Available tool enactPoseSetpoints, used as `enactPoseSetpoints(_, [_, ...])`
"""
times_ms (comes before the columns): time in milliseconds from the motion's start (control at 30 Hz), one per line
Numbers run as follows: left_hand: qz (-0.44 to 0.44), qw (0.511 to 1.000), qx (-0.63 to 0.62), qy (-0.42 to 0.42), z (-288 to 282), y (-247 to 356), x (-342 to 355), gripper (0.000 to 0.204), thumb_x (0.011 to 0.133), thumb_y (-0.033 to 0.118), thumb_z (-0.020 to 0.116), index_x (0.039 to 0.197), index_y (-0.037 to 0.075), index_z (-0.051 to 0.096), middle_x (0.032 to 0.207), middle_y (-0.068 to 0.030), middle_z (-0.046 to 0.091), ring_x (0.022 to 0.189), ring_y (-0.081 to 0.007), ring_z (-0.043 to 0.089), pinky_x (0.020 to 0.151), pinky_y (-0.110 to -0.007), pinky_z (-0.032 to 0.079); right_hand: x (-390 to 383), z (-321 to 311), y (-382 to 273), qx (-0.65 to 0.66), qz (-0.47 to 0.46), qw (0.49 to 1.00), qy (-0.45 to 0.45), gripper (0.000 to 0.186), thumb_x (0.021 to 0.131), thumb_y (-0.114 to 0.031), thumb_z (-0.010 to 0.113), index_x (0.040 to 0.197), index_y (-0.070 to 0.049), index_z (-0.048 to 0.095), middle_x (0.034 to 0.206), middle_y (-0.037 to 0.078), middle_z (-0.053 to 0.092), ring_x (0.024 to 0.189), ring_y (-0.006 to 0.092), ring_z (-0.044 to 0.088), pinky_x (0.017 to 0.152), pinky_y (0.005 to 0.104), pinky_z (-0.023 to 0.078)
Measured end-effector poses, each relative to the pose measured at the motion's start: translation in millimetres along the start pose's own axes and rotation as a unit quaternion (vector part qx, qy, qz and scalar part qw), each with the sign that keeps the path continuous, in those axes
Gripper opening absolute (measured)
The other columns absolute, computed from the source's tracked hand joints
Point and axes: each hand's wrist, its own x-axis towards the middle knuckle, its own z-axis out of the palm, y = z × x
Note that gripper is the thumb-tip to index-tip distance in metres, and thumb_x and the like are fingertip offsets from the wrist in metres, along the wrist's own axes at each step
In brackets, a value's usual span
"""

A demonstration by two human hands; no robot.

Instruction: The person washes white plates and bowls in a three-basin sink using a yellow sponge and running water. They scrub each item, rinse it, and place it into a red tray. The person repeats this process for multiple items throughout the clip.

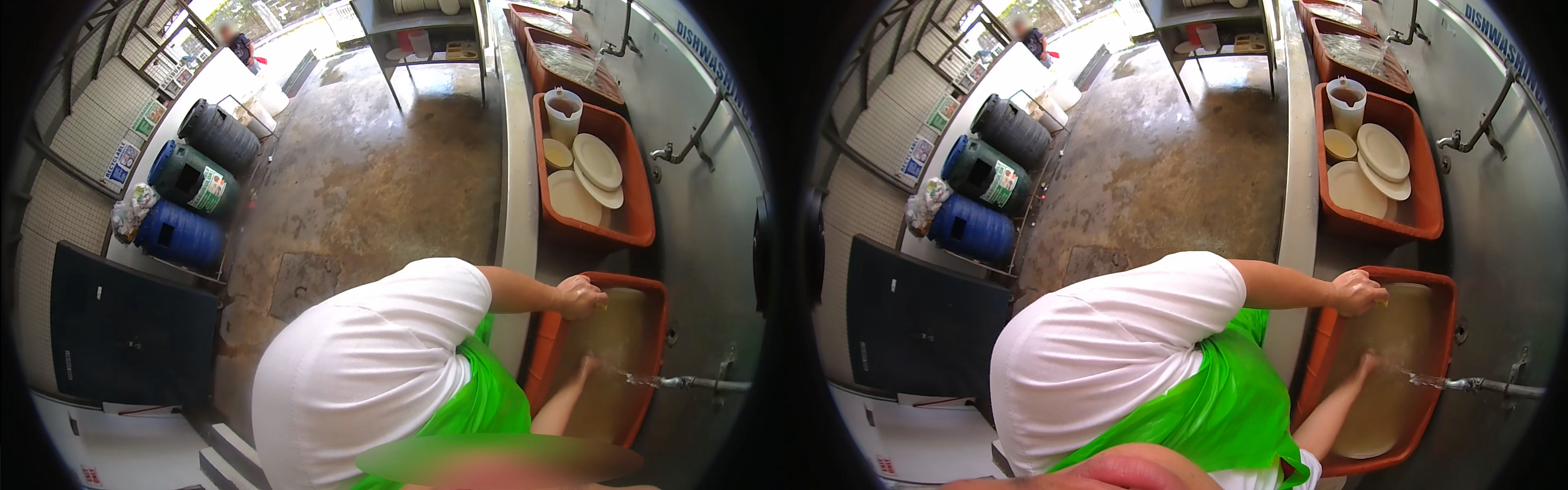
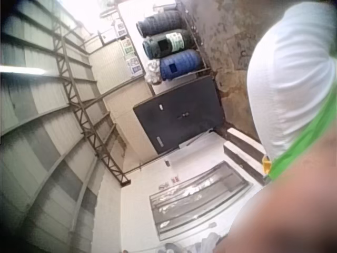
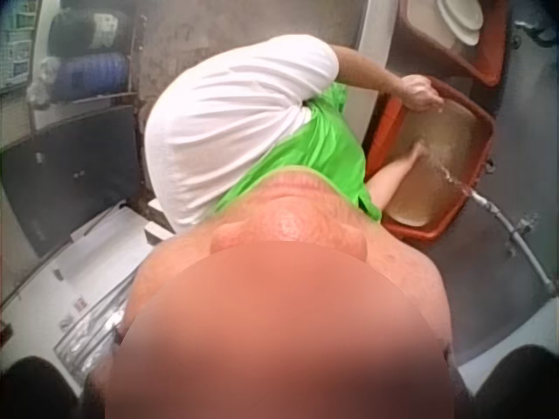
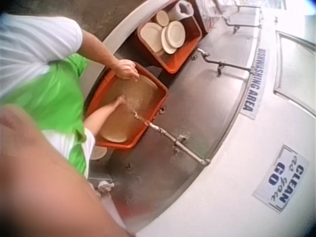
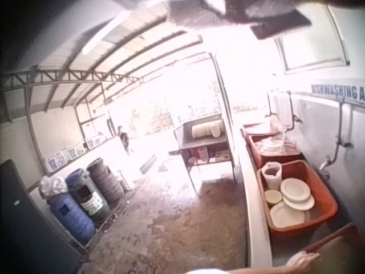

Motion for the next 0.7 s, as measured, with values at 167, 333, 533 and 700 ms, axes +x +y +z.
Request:
enactPoseSetpoints(167, [0.008, 1.000, 0.004, -0.006, -1.3, 9.4, 7.4, 0.023, 0.086, 0.017, 0.059, 0.107, 0.015, 0.067, 0.094, -0.0075, 0.073, 0.091, -0.0274, 0.068, 0.086, -0.042, 0.048, -6.8, -18.9, -27.5, -0.059, 0.026, 0.998, -0.005, 0.029, 0.078, -0.010, 0.070, 0.099, 0.006, 0.061, 0.097, 0.010, 0.059, 0.083, 0.0232, 0.051, 0.074, 0.0350, 0.047])
enactPoseSetpoints(333, [0.003, 1.000, 0.001, 0.009, 3.5, 2.9, 4.6, 0.023, 0.085, 0.017, 0.059, 0.106, 0.015, 0.068, 0.092, -0.0075, 0.073, 0.090, -0.0272, 0.068, 0.085, -0.041, 0.048, -17.5, -16.4, -49.8, -0.084, 0.043, 0.995, -0.028, 0.033, 0.077, -0.009, 0.070, 0.104, 0.007, 0.059, 0.100, 0.012, 0.059, 0.088, 0.0257, 0.052, 0.078, 0.0366, 0.046])
enactPoseSetpoints(533, [0.000, 1.000, 0.006, 0.015, 6.9, 1.5, 6.2, 0.024, 0.084, 0.017, 0.058, 0.104, 0.016, 0.070, 0.092, -0.0065, 0.073, 0.091, -0.0262, 0.069, 0.086, -0.041, 0.048, -38.1, -20.8, -59.9, -0.106, 0.064, 0.991, -0.045, 0.038, 0.076, -0.008, 0.069, 0.109, 0.008, 0.057, 0.104, 0.015, 0.059, 0.094, 0.0286, 0.053, 0.083, 0.0386, 0.046])
enactPoseSetpoints(700, [0.001, 1.000, -0.007, 0.020, 6.0, 5.6, 8.4, 0.024, 0.084, 0.016, 0.056, 0.104, 0.016, 0.069, 0.091, -0.0064, 0.073, 0.092, -0.0262, 0.069, 0.086, -0.041, 0.048, -44.8, -23.1, -66.7, -0.121, 0.073, 0.989, -0.052, 0.043, 0.076, -0.007, 0.068, 0.114, 0.009, 0.055, 0.108, 0.017, 0.059, 0.099, 0.0310, 0.053, 0.088, 0.0402, 0.045])
